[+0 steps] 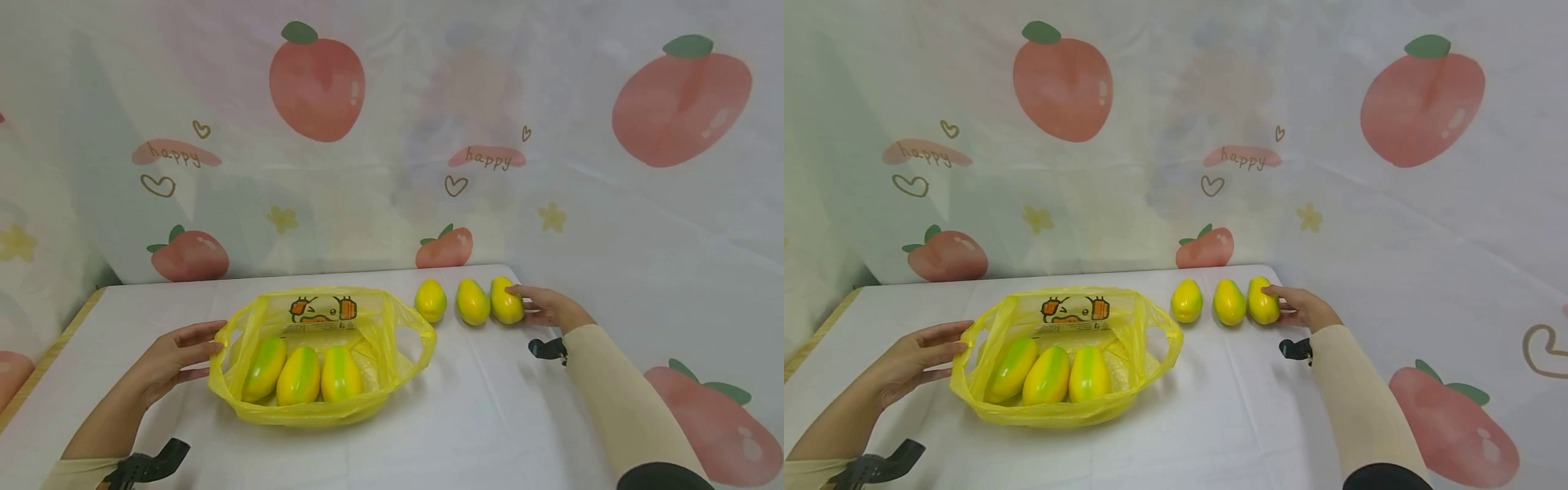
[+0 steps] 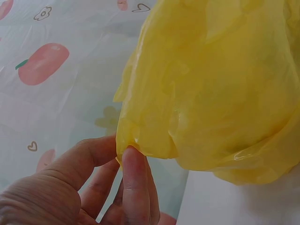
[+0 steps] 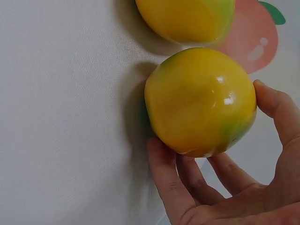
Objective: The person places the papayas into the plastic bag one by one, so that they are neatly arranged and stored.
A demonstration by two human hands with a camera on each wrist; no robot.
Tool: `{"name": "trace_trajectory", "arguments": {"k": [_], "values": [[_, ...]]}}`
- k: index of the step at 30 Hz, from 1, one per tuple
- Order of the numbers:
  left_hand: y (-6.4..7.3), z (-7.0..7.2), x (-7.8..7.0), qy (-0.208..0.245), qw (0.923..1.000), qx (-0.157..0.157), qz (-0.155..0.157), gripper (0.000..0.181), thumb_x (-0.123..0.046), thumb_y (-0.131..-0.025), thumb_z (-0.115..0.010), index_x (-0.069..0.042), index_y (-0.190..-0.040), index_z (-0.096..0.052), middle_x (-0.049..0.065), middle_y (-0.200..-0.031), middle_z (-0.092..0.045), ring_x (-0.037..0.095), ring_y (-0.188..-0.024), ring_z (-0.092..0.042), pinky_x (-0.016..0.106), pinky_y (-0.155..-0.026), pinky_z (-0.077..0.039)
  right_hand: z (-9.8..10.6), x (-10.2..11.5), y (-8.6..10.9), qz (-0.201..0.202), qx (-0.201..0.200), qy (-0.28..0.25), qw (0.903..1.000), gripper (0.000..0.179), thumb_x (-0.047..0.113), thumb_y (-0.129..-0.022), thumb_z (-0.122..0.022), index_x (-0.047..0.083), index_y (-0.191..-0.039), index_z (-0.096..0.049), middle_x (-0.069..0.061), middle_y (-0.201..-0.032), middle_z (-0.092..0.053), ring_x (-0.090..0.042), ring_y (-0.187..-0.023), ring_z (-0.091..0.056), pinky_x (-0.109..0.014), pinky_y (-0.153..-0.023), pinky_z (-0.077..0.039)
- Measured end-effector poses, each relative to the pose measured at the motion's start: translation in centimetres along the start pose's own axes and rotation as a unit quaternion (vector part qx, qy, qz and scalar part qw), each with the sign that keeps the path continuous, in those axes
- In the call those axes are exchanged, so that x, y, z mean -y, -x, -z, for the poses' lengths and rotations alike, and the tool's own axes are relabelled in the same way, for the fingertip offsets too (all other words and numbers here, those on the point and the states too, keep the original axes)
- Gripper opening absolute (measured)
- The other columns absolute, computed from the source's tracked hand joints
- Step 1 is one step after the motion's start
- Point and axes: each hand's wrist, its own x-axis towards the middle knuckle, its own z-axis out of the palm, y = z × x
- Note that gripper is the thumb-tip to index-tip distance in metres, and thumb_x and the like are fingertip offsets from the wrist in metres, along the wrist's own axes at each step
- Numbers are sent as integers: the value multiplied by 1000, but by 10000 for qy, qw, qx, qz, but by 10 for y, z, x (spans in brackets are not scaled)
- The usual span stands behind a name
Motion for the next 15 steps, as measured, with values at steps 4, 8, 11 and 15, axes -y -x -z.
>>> {"name": "trace_trajectory", "arguments": {"k": [4, 8, 11, 15], "values": [[0, 0, -1, -24, 10000, -17, 39, 66, -29, -96, -65, -6, -150, -38, -14, -116, -58, 4, -98, -65, 31, -86, -58, 0, -1, 0, 11, 54, -197, 9998, 98, 43, -94, -63, 0, -157, -1, -33, -157, -9, -40, -140, -32, -40, -108, -43], [-1, 0, 0, 12, 10000, -20, 49, 66, -29, -96, -65, -6, -151, -38, -14, -116, -58, 5, -98, -65, 31, -86, -58, 0, -2, 0, 18, 205, -465, 9987, 95, 39, -95, -62, 1, -157, 0, -34, -157, -6, -40, -142, -29, -40, -109, -41], [-1, 0, 1, 28, 10000, -20, 49, 65, -28, -96, -65, -6, -151, -37, -14, -115, -58, 5, -98, -66, 31, -86, -58, 0, -2, 1, 5, 228, -458, 9987, 95, 39, -95, -62, 2, -157, 0, -34, -157, -6, -41, -142, -30, -40, -107, -43], [-3, 0, 2, -38, 10000, -34, 48, 67, -29, -96, -65, -6, -151, -37, -12, -118, -58, 5, -98, -65, 31, -86, -58, 0, -2, 3, -27, 237, -371, 9990, 94, 39, -96, -61, 1, -157, -1, -34, -157, -7, -40, -139, -33, -38, -104, -46]]}}
